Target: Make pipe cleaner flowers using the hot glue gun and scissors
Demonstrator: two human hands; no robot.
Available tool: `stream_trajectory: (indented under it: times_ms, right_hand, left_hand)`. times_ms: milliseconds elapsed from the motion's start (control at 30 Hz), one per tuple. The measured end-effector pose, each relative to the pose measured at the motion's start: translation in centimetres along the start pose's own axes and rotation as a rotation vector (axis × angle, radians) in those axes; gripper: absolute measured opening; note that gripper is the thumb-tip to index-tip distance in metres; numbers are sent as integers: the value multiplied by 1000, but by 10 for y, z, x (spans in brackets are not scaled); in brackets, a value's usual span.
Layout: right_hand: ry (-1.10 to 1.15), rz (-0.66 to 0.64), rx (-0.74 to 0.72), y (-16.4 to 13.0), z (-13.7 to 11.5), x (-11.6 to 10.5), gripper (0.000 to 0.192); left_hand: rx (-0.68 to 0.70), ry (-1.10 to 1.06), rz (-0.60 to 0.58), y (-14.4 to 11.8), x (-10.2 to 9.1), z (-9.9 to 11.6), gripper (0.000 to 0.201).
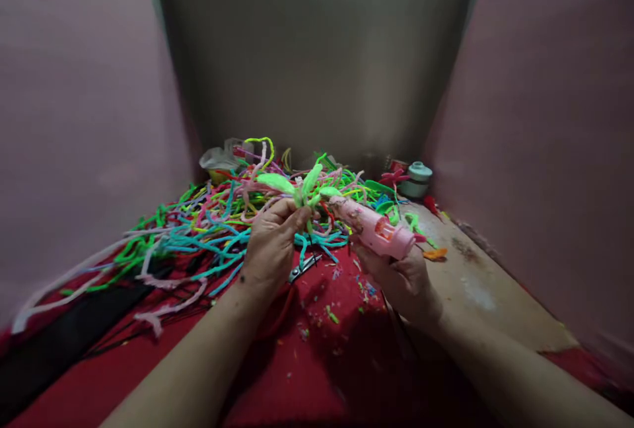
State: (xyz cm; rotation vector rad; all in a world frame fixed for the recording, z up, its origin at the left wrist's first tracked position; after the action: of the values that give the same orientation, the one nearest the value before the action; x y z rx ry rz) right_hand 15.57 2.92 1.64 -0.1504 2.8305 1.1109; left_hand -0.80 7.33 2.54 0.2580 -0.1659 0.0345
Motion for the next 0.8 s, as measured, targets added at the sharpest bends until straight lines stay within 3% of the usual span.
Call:
stream_trajectory:
  times_ms: [300,800]
  right_hand:
    - [13,-53,-52,3,-8,4,46]
    - [-49,-2,-85,1,-9,-3,44]
  left_hand:
    - [0,-56,-8,1,0,0,11]
    - [12,-65,-25,2,1,-1,14]
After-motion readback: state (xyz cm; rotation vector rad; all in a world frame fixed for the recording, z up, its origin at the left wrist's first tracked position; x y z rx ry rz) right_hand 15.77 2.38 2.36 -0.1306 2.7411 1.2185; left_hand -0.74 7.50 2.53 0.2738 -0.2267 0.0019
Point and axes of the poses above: each hand's wrist, its own y-axis towards the middle knuckle, its own x-axis out of the palm, z = x × y, the point moved 8 cm from there along y, towards the middle knuckle, and after that the axes turned 7 degrees about -x, right-handed, at the moved point
